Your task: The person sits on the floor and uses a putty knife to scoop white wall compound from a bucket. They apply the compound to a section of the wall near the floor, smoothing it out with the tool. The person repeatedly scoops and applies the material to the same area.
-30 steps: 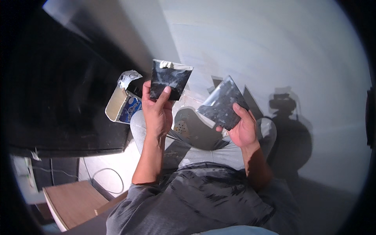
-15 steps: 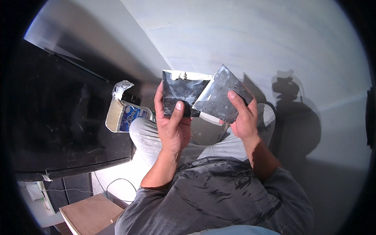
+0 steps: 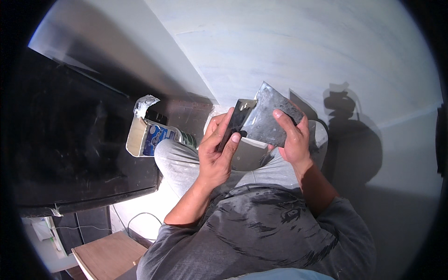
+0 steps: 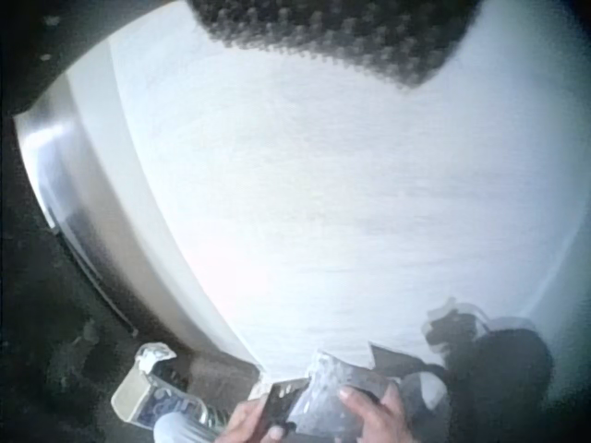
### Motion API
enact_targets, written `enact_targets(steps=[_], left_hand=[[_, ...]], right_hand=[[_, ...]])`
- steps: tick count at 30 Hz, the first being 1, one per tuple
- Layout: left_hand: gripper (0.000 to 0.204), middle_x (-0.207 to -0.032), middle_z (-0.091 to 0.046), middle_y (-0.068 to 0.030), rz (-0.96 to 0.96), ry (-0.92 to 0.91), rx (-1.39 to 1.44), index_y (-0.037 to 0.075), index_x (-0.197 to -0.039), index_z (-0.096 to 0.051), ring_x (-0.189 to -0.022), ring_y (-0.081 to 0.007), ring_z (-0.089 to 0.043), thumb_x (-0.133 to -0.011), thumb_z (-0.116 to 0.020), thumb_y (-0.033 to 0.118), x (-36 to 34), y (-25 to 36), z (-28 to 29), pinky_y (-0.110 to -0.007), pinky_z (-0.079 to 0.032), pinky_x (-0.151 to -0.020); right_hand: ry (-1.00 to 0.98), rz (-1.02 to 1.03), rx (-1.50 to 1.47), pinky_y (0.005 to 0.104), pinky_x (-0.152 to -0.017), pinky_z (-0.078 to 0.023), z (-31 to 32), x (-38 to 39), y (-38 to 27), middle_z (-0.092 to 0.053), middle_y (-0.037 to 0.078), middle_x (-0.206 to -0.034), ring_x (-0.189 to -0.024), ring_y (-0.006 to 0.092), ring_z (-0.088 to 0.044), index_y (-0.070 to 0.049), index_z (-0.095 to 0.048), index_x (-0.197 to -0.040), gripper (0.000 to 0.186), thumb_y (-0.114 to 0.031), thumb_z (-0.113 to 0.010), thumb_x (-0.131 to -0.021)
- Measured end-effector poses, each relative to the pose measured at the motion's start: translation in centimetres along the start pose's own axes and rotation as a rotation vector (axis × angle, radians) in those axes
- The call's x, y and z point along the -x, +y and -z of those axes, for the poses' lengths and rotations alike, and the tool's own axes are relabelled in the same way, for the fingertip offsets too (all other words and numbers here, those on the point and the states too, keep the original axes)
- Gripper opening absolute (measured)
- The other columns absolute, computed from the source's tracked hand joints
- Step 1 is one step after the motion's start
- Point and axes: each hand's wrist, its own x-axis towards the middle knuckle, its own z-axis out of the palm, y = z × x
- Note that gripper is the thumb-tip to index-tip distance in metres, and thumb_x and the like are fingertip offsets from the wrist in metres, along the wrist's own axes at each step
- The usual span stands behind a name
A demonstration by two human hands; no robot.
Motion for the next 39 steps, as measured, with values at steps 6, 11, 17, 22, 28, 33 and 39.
enact_targets(steps=[6,11,17,22,28,33,39], left_hand=[[0.049,-0.113,-0.061,-0.0099,0.117,-0.102,-0.099,0.000,-0.142,-0.052,-0.102,-0.0174,-0.055,-0.095,-0.063,0.008,-0.8,1.5,-0.1,-0.027,-0.041,-0.093],[0.049,-0.106,-0.061,-0.0077,0.155,-0.159,-0.104,0.001,-0.141,-0.052,-0.094,-0.0156,-0.054,-0.095,-0.064,0.010,-0.3,1.4,0.3,-0.025,-0.041,-0.088],[0.032,-0.109,-0.065,-0.0111,0.239,-0.340,-0.068,-0.004,-0.126,-0.060,-0.102,-0.0170,-0.060,-0.098,-0.062,0.010,0.3,0.2,1.1,-0.030,-0.046,-0.092],[0.027,-0.107,-0.069,-0.0112,0.695,0.211,0.747,0.000,-0.121,-0.060,-0.094,-0.0195,-0.071,-0.099,-0.061,0.015,-0.1,1.6,0.9,-0.035,-0.063,-0.077],[0.029,-0.110,-0.067,-0.0125,0.764,0.181,1.010,-0.001,-0.123,-0.056,-0.097,-0.0212,-0.070,-0.099,-0.058,0.015,0.0,2.5,-0.1,-0.036,-0.066,-0.074],[0.031,-0.112,-0.066,-0.0123,0.771,0.135,0.928,0.000,-0.126,-0.054,-0.096,-0.0228,-0.071,-0.099,-0.058,0.015,0.2,1.2,0.1,-0.035,-0.066,-0.073],[0.036,-0.124,-0.062,-0.0099,0.739,0.294,0.804,0.003,-0.129,-0.054,-0.118,-0.0245,-0.060,-0.099,-0.058,0.023,0.1,-4.4,1.6,-0.044,-0.049,-0.102]], right_hand=[[-0.038,0.014,-0.006,0.0269,-0.040,-0.049,0.6,-0.1,-0.1,-0.067,0.005,-0.088,-0.063,0.0119,-0.066,0.000,-0.062,-0.114,0.025,-0.016,-0.061,-0.095],[-0.076,0.064,0.135,0.0261,-0.038,-0.047,0.4,-0.2,-1.0,-0.066,0.005,-0.088,-0.061,0.0112,-0.064,0.002,-0.061,-0.114,0.024,-0.014,-0.061,-0.095],[-0.102,0.094,0.239,0.0261,-0.053,-0.053,0.8,-0.1,-2.5,-0.066,0.004,-0.088,-0.070,0.0099,-0.064,0.003,-0.061,-0.122,0.031,-0.012,-0.063,-0.095],[-0.007,0.369,0.318,0.0273,-0.073,-0.053,0.6,0.6,-3.4,-0.068,0.009,-0.101,-0.084,0.0117,-0.064,0.004,-0.059,-0.128,0.034,-0.006,-0.060,-0.096],[-0.494,1.066,0.798,0.0396,-0.090,-0.058,1.8,-1.1,-1.2,-0.064,0.017,-0.120,-0.110,0.0335,-0.067,-0.002,-0.065,-0.122,0.045,0.008,-0.062,-0.078],[-0.438,0.847,1.118,0.0372,-0.086,-0.059,3.8,-2.2,0.8,-0.063,0.011,-0.124,-0.106,0.0310,-0.067,-0.014,-0.065,-0.127,0.055,0.006,-0.063,-0.076],[-0.259,0.504,1.299,0.0342,-0.088,-0.055,10.5,-2.6,4.6,-0.060,0.013,-0.131,-0.110,0.0287,-0.064,-0.011,-0.057,-0.136,0.047,0.002,-0.055,-0.091]])
